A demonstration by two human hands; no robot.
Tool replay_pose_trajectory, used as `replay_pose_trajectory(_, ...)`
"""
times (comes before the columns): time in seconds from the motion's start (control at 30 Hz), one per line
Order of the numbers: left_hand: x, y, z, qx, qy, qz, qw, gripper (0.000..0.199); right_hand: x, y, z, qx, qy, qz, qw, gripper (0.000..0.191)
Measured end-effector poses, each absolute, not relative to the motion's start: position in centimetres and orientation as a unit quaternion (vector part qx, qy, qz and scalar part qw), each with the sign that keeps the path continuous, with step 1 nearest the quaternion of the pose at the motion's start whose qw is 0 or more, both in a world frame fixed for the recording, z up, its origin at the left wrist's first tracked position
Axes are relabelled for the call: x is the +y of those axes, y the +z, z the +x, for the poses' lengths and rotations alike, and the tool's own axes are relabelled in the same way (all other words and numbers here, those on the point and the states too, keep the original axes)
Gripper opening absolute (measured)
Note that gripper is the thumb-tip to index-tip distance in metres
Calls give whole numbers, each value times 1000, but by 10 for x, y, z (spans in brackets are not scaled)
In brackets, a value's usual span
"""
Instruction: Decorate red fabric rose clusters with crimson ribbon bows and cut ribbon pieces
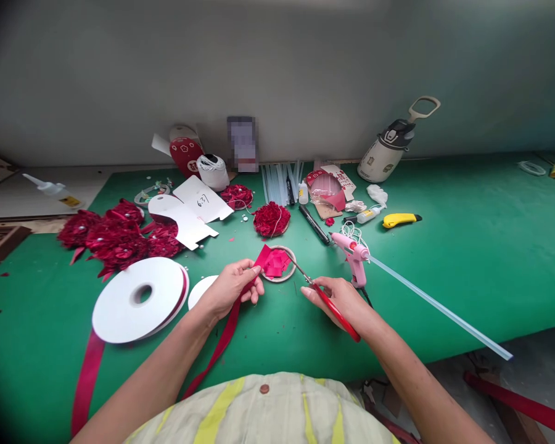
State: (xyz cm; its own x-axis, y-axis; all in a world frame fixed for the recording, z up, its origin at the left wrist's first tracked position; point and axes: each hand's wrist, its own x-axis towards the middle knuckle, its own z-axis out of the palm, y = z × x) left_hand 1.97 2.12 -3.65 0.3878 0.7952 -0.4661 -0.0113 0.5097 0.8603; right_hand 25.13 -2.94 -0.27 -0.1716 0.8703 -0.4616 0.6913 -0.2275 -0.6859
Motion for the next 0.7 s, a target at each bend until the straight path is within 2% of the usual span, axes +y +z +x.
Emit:
replay_pose_trajectory(0.17,19,-37,24,475,274,386,742,25,-43,-1,253,-626,453,-624,116,39)
replay_pose_trajectory(0.43,22,-36,25,481,246,372,754,20,-45,4,251,-671,427,-604,55,44)
replay_pose_trajectory(0.7,23,-34,30,472,219,389,760,17,-35,-4,242,-683,427,-589,61,40)
